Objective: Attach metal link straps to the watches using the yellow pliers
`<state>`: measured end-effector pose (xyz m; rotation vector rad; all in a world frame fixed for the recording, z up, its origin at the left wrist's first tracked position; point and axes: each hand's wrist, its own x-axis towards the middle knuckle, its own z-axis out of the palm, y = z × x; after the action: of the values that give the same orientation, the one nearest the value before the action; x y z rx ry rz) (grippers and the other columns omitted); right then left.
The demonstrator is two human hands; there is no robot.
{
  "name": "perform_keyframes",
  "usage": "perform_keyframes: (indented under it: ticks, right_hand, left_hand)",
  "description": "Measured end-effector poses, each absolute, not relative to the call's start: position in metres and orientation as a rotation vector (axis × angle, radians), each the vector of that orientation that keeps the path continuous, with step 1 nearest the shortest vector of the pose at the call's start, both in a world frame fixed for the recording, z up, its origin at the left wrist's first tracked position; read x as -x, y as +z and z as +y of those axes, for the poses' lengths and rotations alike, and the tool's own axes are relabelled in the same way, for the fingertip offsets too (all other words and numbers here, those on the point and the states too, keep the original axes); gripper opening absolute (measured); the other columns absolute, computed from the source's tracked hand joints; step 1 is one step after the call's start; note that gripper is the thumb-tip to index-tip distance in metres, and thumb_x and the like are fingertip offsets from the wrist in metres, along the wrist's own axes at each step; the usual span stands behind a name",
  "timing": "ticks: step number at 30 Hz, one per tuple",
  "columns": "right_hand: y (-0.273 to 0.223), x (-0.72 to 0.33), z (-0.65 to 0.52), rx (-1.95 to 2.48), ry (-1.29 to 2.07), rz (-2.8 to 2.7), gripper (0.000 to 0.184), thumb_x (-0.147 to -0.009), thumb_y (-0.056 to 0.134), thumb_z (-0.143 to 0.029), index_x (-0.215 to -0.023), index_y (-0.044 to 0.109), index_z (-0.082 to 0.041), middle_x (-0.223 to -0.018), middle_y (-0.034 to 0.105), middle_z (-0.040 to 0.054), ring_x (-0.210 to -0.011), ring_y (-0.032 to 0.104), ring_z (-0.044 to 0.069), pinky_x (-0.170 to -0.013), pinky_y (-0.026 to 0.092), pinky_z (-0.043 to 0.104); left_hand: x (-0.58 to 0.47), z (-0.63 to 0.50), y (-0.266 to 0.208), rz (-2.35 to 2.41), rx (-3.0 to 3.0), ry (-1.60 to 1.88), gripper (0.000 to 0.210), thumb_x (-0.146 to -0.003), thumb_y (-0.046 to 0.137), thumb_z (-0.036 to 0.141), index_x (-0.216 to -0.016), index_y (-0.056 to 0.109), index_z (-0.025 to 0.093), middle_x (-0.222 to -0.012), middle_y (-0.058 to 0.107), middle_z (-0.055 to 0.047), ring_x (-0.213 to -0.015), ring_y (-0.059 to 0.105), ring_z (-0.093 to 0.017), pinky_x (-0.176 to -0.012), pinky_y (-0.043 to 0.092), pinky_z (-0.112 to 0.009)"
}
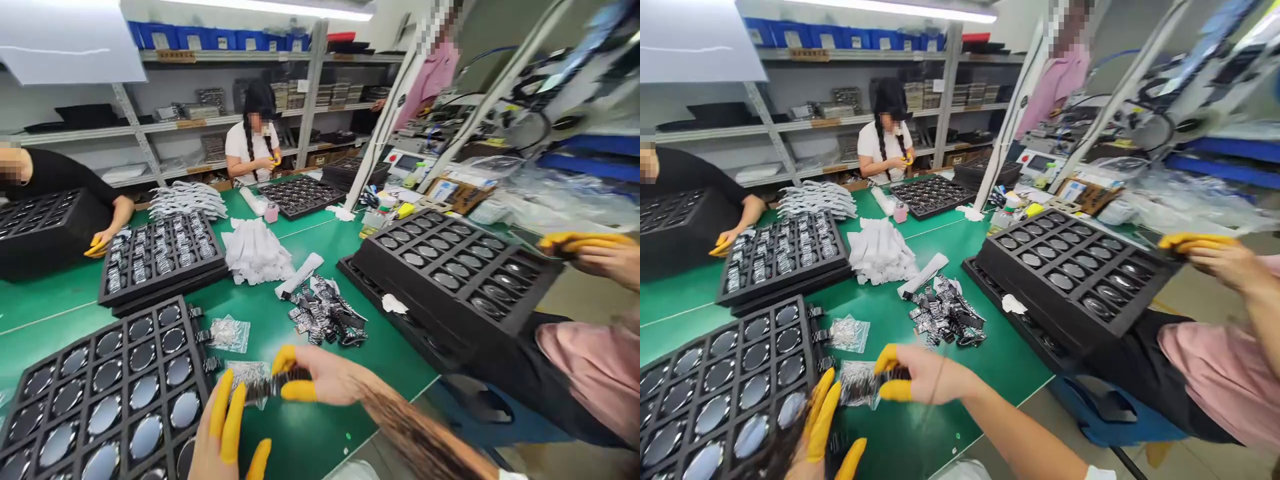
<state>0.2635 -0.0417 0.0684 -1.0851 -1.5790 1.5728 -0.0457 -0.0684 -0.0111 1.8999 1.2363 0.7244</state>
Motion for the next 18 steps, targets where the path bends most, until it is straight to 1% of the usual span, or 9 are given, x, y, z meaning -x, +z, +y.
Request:
perform_keyframes:
  ticks: [2, 3, 5, 6, 8, 10, 14, 16, 18]
  right_hand:
    - [0.069, -0.233, -0.055, 0.887, 1.792, -1.555, 0.033, -0.086, 0.083, -0.046, -0.102, 0.068, -0.022, -0.099, 0.067, 0.0040, -0.090, 0.063, 0.020, -0.081, 0.055, 0.033]
    - [0.065, -0.224, -0.059, 0.832, 1.855, -1.500, 0.034, -0.086, 0.083, -0.048, -0.103, 0.068, -0.022, -0.099, 0.066, 0.0041, -0.090, 0.062, 0.019, -0.082, 0.054, 0.033]
    - [0.053, -0.215, -0.065, 0.782, 1.915, -1.378, 0.038, -0.087, 0.084, -0.050, -0.106, 0.066, -0.022, -0.099, 0.063, 0.0034, -0.088, 0.061, 0.017, -0.083, 0.053, 0.032]
    - [0.045, -0.213, -0.068, 0.764, 1.933, -1.337, 0.041, -0.087, 0.084, -0.050, -0.107, 0.065, -0.021, -0.099, 0.062, 0.0031, -0.089, 0.061, 0.016, -0.084, 0.053, 0.032]
    - [0.029, -0.207, -0.074, 0.746, 1.967, -1.323, 0.043, -0.087, 0.084, -0.051, -0.108, 0.064, -0.020, -0.103, 0.062, 0.0040, -0.094, 0.062, 0.017, -0.092, 0.052, 0.034]
    - [0.018, -0.200, -0.082, 0.732, 2.029, -1.330, 0.044, -0.087, 0.083, -0.053, -0.109, 0.064, -0.019, -0.106, 0.064, 0.0051, -0.099, 0.063, 0.018, -0.097, 0.052, 0.037]
    - [0.010, -0.193, -0.090, 0.605, 2.217, -1.401, 0.051, -0.081, 0.086, -0.058, -0.109, 0.068, -0.019, -0.099, 0.071, 0.0042, -0.091, 0.068, 0.020, -0.088, 0.058, 0.037]
    - [0.007, -0.199, -0.082, 0.607, 2.097, -1.539, 0.046, -0.086, 0.081, -0.058, -0.108, 0.071, -0.019, -0.101, 0.073, 0.0063, -0.096, 0.070, 0.023, -0.091, 0.058, 0.038]
    - [0.001, -0.210, -0.068, 0.820, 1.779, -1.668, 0.036, -0.096, 0.071, -0.052, -0.112, 0.071, -0.020, -0.111, 0.073, 0.0092, -0.104, 0.069, 0.025, -0.097, 0.056, 0.041]
  left_hand:
    - [0.041, -0.079, -0.016, 1.272, -1.897, 0.689, 0.062, -0.079, 0.086, 0.039, -0.135, 0.068, 0.056, -0.133, 0.075, -0.002, -0.127, 0.069, -0.038, -0.093, 0.068, -0.050]
    - [0.040, -0.084, -0.016, 1.275, -1.910, 0.679, 0.057, -0.079, 0.084, 0.037, -0.132, 0.071, 0.055, -0.125, 0.079, -0.002, -0.117, 0.075, -0.036, -0.091, 0.070, -0.045]
    - [0.045, -0.094, -0.009, 1.226, -1.990, 0.693, 0.045, -0.087, 0.075, 0.036, -0.131, 0.073, 0.045, -0.114, 0.082, -0.003, -0.101, 0.081, -0.030, -0.088, 0.070, -0.035]
    - [0.050, -0.097, -0.003, 1.189, -2.041, 0.709, 0.040, -0.093, 0.069, 0.035, -0.133, 0.073, 0.040, -0.112, 0.083, -0.004, -0.097, 0.082, -0.026, -0.087, 0.069, -0.031]
    - [0.060, -0.101, 0.015, 1.090, -2.121, 0.747, 0.036, -0.102, 0.060, 0.032, -0.136, 0.071, 0.031, -0.112, 0.083, -0.006, -0.098, 0.081, -0.023, -0.088, 0.068, -0.028]
    - [0.067, -0.101, 0.034, 0.999, -2.134, 0.757, 0.032, -0.104, 0.060, 0.032, -0.133, 0.072, 0.030, -0.112, 0.082, -0.007, -0.099, 0.081, -0.021, -0.088, 0.068, -0.028]
    - [0.058, -0.101, 0.057, 0.752, -1.993, 0.789, 0.015, -0.099, 0.072, 0.038, -0.110, 0.078, 0.029, -0.107, 0.083, -0.007, -0.099, 0.079, -0.022, -0.088, 0.067, -0.032]
    - [0.040, -0.105, 0.061, 0.684, -1.734, 0.835, 0.019, -0.098, 0.073, 0.045, -0.098, 0.075, 0.025, -0.099, 0.084, -0.009, -0.096, 0.080, -0.025, -0.084, 0.066, -0.035]
    - [0.016, -0.111, 0.065, 0.695, -1.319, 0.799, 0.034, -0.098, 0.069, 0.055, -0.094, 0.067, 0.022, -0.082, 0.081, -0.007, -0.072, 0.078, -0.021, -0.065, 0.063, -0.029]
